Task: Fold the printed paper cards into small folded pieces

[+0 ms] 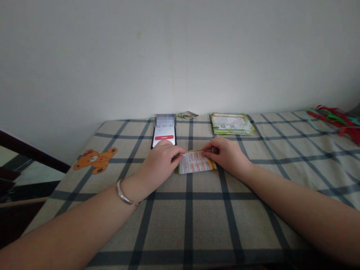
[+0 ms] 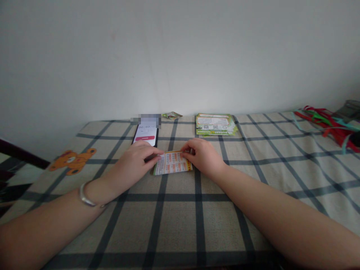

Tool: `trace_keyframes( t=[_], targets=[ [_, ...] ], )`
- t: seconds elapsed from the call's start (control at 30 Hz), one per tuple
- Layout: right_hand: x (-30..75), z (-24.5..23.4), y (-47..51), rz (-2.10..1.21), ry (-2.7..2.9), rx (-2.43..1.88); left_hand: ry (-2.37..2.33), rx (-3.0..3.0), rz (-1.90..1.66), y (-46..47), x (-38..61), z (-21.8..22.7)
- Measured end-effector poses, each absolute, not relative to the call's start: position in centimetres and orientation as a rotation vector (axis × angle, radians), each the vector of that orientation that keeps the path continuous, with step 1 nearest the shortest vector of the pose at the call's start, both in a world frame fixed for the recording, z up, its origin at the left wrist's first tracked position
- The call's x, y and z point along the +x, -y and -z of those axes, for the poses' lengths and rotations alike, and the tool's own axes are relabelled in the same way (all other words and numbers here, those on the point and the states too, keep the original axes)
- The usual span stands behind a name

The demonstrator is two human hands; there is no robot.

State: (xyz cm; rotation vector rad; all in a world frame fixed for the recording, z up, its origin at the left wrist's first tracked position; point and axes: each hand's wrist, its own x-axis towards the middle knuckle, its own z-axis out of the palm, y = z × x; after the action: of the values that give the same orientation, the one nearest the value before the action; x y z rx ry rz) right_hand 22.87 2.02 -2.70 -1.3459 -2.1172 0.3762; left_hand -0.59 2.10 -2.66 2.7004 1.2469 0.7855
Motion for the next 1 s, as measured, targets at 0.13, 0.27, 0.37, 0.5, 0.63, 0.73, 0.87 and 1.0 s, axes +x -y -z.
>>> trace_keyframes(
  t=[0.13,0.27,0.37,0.5,0.63,0.73,0.87,1.0],
  targets=[
    [22.95,2.68,-2.14,-0.378,2.124,-1.355,-1.206,2.799,-0.743,-2.05,-0.52,2.44],
    [23.08,2.7,-2.37,-0.319,2.178,-1.354,-1.224,2.831,-0.69,-2.02,-0.45,2.29],
    [23.22,2.71,-2.5,-0.274,2.217,-1.355,-1.285,2.829,-0.644,-1.94,-0.39,2.27],
    [23.35,2.8,-2.55,-0.265,2.227,-1.357,-1.409,2.788,-0.567,-1.7,-0.28,2.21],
    [23.34,3.01,-2.55,-0.198,2.259,-1.293,-1.458,2.76,-0.505,-1.5,-0.16,2.05],
    [23.28,3.06,-2.48,-0.165,2.322,-1.218,-1.45,2.777,-0.526,-1.5,-0.13,2.02],
    [23.23,2.83,-2.24,-0.117,2.374,-1.197,-1.366,2.847,-0.576,-1.65,-0.15,2.15],
    [23.15,2.42,-1.96,-0.078,2.419,-1.206,-1.299,2.94,-0.565,-1.74,-0.02,2.09]
  ],
)
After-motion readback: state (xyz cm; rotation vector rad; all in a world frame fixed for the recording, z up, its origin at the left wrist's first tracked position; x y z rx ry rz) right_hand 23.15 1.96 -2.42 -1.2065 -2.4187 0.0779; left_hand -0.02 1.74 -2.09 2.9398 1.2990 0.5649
